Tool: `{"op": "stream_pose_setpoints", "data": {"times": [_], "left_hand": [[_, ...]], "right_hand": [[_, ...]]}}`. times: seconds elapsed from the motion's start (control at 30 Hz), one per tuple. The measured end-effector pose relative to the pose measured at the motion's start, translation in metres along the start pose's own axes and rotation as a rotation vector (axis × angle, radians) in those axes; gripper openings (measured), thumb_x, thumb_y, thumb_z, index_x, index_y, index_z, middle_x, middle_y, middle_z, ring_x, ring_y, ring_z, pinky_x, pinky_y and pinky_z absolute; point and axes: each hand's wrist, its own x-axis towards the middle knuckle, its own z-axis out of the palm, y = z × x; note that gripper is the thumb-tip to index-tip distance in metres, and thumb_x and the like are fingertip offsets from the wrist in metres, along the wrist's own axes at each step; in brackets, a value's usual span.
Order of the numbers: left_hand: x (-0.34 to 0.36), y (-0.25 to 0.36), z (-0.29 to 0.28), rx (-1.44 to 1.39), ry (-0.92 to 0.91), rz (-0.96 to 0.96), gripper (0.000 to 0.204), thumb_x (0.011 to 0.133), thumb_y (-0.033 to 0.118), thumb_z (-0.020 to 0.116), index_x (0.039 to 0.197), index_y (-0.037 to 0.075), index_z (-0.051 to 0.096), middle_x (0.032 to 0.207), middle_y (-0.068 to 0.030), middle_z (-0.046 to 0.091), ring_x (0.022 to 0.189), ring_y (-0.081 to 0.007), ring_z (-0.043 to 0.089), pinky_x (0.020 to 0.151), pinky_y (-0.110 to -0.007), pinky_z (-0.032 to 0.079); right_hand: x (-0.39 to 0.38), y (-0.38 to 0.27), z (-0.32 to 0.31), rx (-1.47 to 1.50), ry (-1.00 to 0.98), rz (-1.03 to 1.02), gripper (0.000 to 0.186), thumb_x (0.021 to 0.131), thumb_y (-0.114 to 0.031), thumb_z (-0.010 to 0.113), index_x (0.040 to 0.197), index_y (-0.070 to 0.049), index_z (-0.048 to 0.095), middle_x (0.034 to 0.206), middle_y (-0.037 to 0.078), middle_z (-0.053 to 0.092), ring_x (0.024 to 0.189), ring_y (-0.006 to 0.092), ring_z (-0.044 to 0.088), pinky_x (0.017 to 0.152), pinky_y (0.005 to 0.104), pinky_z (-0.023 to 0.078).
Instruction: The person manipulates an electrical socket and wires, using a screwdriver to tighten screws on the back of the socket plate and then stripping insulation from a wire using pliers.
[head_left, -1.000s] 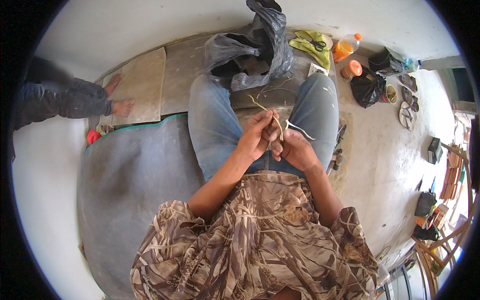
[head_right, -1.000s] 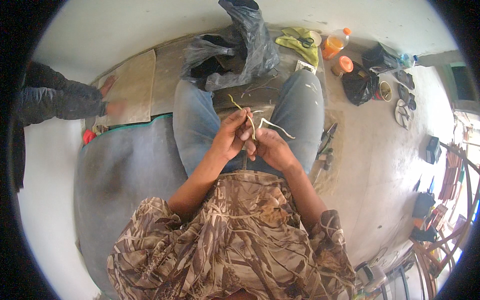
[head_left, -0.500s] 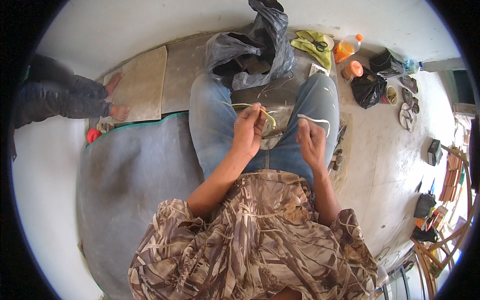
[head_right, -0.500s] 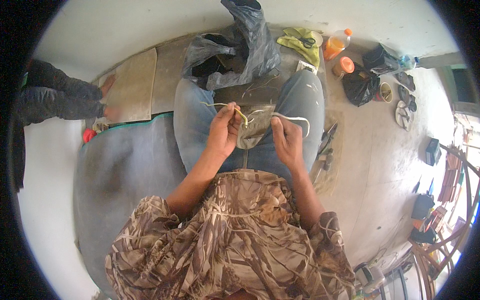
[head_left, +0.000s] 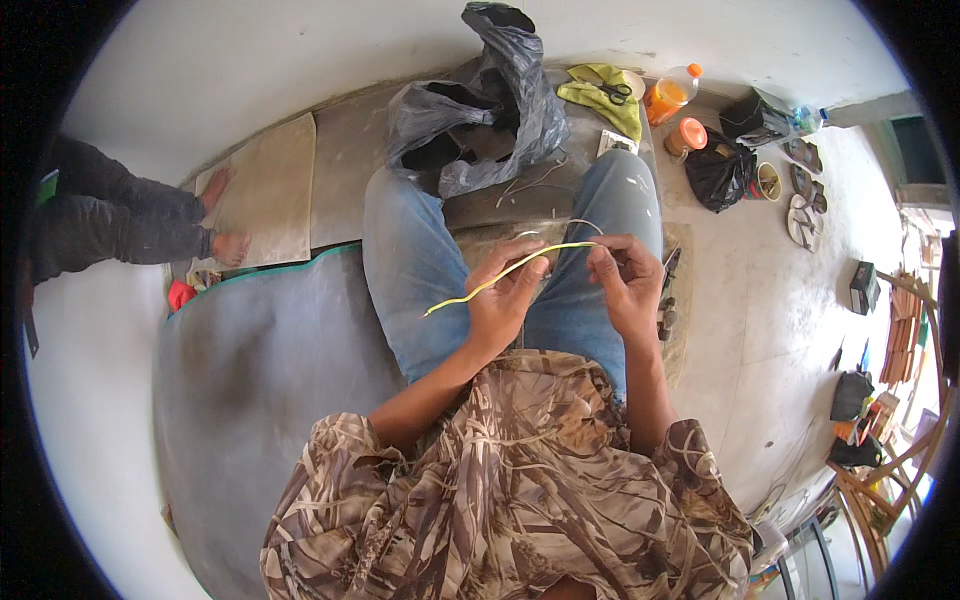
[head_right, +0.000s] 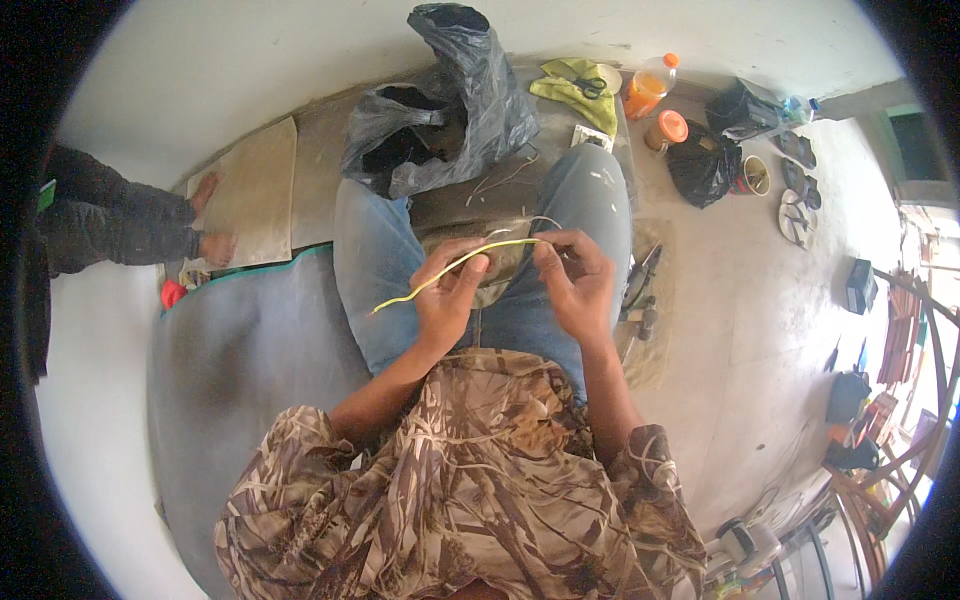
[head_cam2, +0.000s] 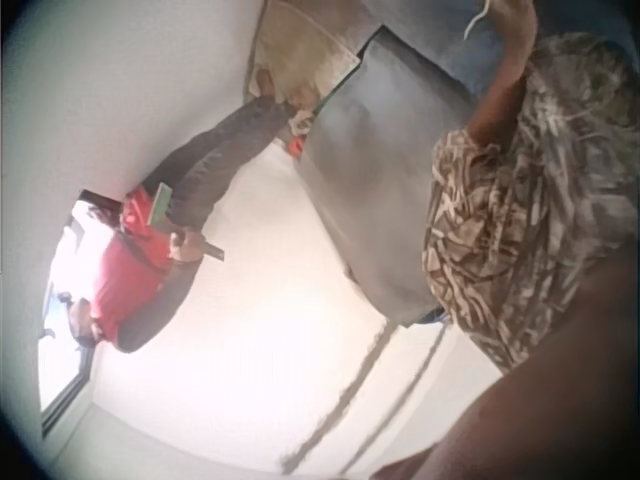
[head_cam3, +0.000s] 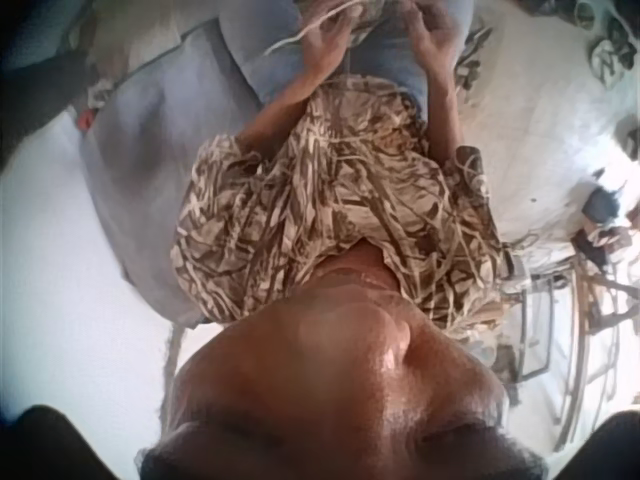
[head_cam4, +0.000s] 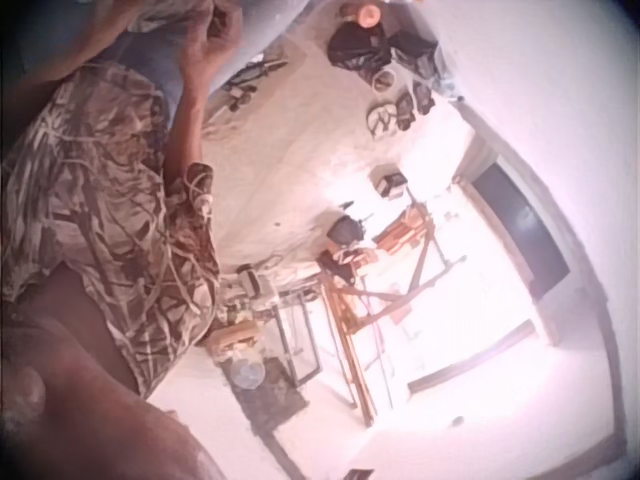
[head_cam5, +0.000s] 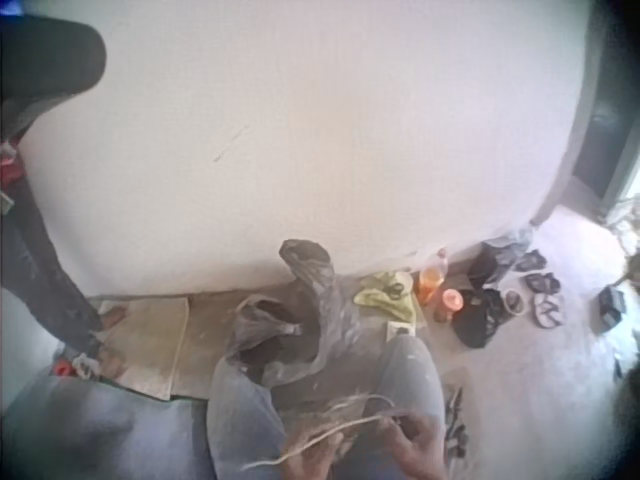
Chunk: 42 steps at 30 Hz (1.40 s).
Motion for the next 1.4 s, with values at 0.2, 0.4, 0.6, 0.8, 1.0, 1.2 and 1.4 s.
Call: {"op": "stream_pose_setpoints", "data": {"times": [0.2, 0.4, 0.6, 0.8, 1.0, 1.2, 1.4], "left_hand": [[0.007, 0.009, 0.003, -0.128, -0.009, -0.195, 0.025, 0.099, 0.019, 0.059, 0.109, -0.004, 0.064, 0.095, -0.009, 0.068, 0.084, -0.0139, 0.067, 0.076, -0.027, 0.055], [0.014, 0.007, -0.001, -0.013, -0.007, -0.157, 0.022, 0.098, 0.017, 0.061, 0.104, -0.003, 0.066, 0.092, -0.0084, 0.069, 0.08, -0.0129, 0.066, 0.073, -0.026, 0.054], [0.018, 0.013, -0.005, 0.443, -0.137, 0.103, 0.015, 0.095, 0.011, 0.064, 0.1, -0.003, 0.067, 0.09, -0.0077, 0.07, 0.08, -0.0118, 0.066, 0.071, -0.026, 0.053], [0.016, 0.008, -0.007, 0.438, -0.177, 0.116, 0.017, 0.097, 0.012, 0.062, 0.101, -0.004, 0.065, 0.093, -0.009, 0.07, 0.083, -0.0125, 0.066, 0.074, -0.026, 0.054], [0.018, 0.009, -0.001, -0.007, -0.072, -0.108, 0.021, 0.099, 0.016, 0.058, 0.103, -0.005, 0.063, 0.096, -0.0111, 0.069, 0.086, -0.0149, 0.067, 0.079, -0.028, 0.056], [0.019, 0.006, -0.001, -0.123, 0.007, -0.151, 0.02, 0.098, 0.016, 0.059, 0.104, -0.003, 0.062, 0.101, -0.0121, 0.067, 0.09, -0.017, 0.067, 0.081, -0.029, 0.057], [0.023, 0.013, -0.003, -0.29, 0.106, -0.121, 0.018, 0.098, 0.016, 0.059, 0.103, -0.001, 0.061, 0.102, -0.0113, 0.066, 0.09, -0.0181, 0.067, 0.081, -0.027, 0.057]], "right_hand": [[0.0, -0.002, 0.008, -0.069, -0.053, -0.154, 0.011, 0.091, -0.009, 0.067, 0.095, 0.001, 0.066, 0.088, 0.006, 0.066, 0.08, 0.012, 0.06, 0.068, 0.0266, 0.05], [0.002, -0.011, 0.019, -0.411, -0.051, -0.276, 0.01, 0.081, -0.004, 0.069, 0.09, -0.001, 0.068, 0.086, 0.013, 0.066, 0.077, 0.0245, 0.064, 0.067, 0.0325, 0.051], [-0.002, -0.009, 0.023, -0.478, -0.063, -0.195, 0.011, 0.078, -0.004, 0.069, 0.088, 0.0, 0.068, 0.083, 0.016, 0.066, 0.069, 0.0322, 0.064, 0.063, 0.0375, 0.051], [0.002, 0.0, 0.021, -0.401, -0.033, -0.176, 0.009, 0.082, -0.005, 0.066, 0.087, 0.002, 0.066, 0.072, 0.01, 0.063, 0.064, 0.0186, 0.064, 0.058, 0.0324, 0.049], [0.011, 0.013, 0.017, 0.064, -0.05, 0.141, 0.014, 0.093, -0.01, 0.059, 0.087, 0.002, 0.062, 0.068, 0.001, 0.06, 0.06, 0.0064, 0.057, 0.055, 0.0235, 0.047], [0.017, 0.015, 0.019, 0.051, 0.028, 0.107, 0.013, 0.094, -0.01, 0.058, 0.087, 0.001, 0.061, 0.067, 0.001, 0.059, 0.058, 0.0065, 0.056, 0.054, 0.0227, 0.046], [0.028, 0.016, 0.007, -0.107, 0.201, -0.049, 0.014, 0.089, -0.005, 0.061, 0.101, 0.002, 0.064, 0.082, 0.005, 0.065, 0.072, 0.011, 0.061, 0.063, 0.0266, 0.049]]}}
